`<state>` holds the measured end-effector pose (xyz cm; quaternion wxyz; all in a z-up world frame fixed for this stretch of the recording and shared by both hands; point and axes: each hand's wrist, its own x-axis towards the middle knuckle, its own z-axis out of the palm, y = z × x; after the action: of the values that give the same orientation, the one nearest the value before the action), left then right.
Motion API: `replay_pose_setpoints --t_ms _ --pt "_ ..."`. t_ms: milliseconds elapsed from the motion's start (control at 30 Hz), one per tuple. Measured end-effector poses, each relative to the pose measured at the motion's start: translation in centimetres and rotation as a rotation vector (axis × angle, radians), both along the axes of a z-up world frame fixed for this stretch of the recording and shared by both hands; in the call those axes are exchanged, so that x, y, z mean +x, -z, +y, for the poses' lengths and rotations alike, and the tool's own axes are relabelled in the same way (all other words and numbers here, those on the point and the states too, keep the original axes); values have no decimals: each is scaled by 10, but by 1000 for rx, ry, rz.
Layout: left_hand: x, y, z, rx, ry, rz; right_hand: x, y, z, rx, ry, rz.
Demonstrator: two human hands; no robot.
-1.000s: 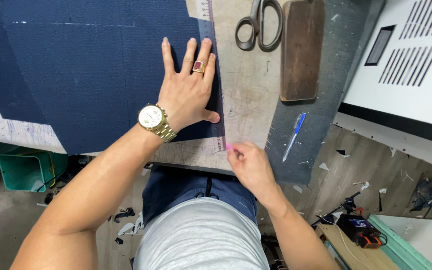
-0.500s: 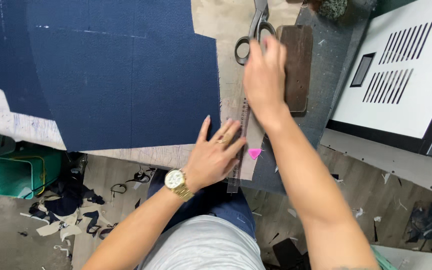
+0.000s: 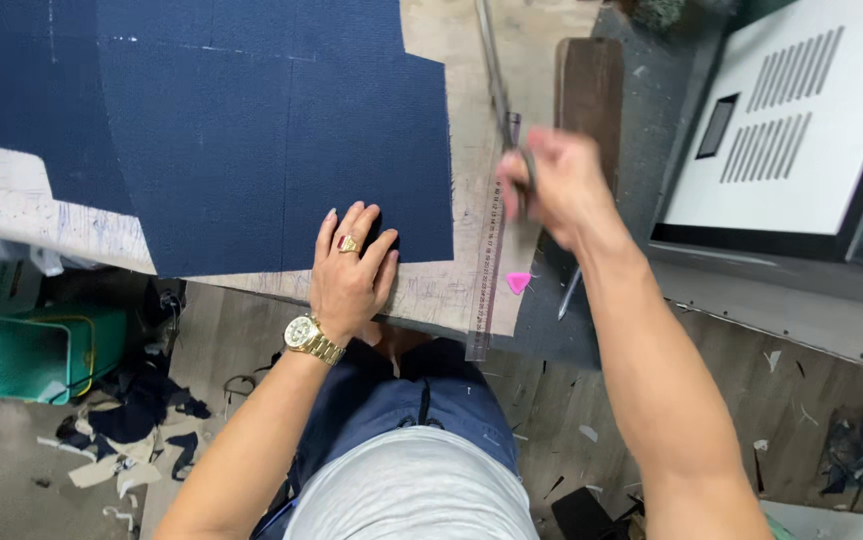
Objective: The person uses a ruler and chalk to mark lines on blue fabric, then cuts the fabric along the markings with shears before unfolding the piece.
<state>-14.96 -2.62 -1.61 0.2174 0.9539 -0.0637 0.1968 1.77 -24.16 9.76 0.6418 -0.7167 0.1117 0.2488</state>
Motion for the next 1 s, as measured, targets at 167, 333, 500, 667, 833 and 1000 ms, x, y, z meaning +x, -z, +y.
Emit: replay_pose_setpoints --t_ms 167,333,500,667,833,1000 --pt "-3 -4 4 9 18 22 -123 -4 -56 135 -258 224" --pt "0 -25 2 -57 90 18 -225 -8 -103 -64 -316 665" --pt "7 -34 -5 9 266 11 -263 -1 -107 228 -466 613" --pt "25 -37 -20 71 264 20 -234 -5 -75 218 -453 659" --pt "27 -25 -24 81 372 -169 -235 -3 -66 35 -467 580" --pt "26 -23 -22 57 425 -242 -244 10 -55 -67 -356 623"
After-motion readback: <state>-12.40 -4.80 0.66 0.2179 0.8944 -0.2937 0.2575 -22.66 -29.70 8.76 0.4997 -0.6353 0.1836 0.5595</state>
